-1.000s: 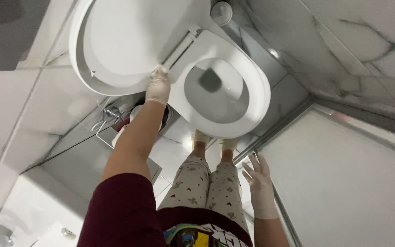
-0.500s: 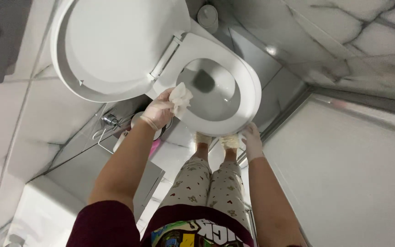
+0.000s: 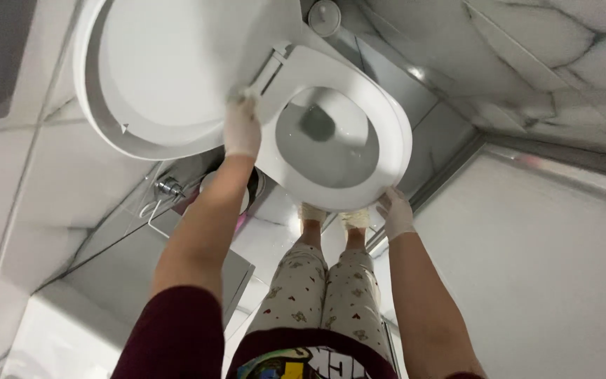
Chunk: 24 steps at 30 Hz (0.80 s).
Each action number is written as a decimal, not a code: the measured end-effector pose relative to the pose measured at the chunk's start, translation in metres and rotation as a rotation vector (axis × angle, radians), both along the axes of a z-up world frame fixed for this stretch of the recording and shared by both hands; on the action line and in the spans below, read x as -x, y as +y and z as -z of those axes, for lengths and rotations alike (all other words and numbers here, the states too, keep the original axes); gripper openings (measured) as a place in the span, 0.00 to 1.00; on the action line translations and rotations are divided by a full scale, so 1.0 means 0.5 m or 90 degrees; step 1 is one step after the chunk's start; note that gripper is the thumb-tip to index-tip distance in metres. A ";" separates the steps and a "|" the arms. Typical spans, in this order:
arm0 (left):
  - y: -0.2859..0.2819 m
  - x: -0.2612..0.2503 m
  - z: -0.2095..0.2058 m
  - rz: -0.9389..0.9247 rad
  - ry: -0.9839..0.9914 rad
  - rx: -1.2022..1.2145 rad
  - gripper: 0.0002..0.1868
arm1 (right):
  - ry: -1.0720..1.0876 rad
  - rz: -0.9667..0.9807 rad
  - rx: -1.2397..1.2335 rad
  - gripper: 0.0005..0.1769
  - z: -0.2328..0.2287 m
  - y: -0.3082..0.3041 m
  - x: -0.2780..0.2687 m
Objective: Cleaning a bathroom sink and toilet using wipes while wearing gloves.
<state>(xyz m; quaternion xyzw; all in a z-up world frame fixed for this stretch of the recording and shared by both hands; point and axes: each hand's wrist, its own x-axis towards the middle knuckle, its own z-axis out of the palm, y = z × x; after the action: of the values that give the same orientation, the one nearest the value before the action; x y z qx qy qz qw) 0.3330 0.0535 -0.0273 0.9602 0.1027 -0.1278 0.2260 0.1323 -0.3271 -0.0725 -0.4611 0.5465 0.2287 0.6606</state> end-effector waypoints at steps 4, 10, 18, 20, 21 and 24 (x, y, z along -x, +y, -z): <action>-0.084 -0.167 0.080 0.227 -0.005 -0.323 0.27 | -0.003 -0.021 0.034 0.31 -0.033 0.005 -0.013; -0.195 -0.212 0.080 0.439 0.027 -0.707 0.35 | -0.020 0.013 0.050 0.27 -0.056 0.009 -0.018; -0.196 -0.072 0.036 0.269 -0.098 -0.040 0.21 | -0.050 0.008 0.078 0.21 -0.114 0.002 0.000; -0.216 -0.046 -0.149 0.086 0.296 0.113 0.18 | -0.064 -0.011 0.103 0.19 -0.188 0.009 -0.020; -0.201 0.011 -0.189 0.086 0.294 0.115 0.18 | -0.066 -0.011 0.105 0.19 -0.235 0.014 -0.031; -0.147 0.145 -0.337 0.119 0.051 0.496 0.16 | -0.102 0.054 0.097 0.13 -0.345 0.032 -0.046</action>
<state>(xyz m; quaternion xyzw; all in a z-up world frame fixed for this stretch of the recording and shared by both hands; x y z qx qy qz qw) 0.2605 -0.0198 0.1414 0.8022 -0.0329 -0.2145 0.5562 0.1555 -0.3112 0.1000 -0.5030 0.5267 0.1206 0.6746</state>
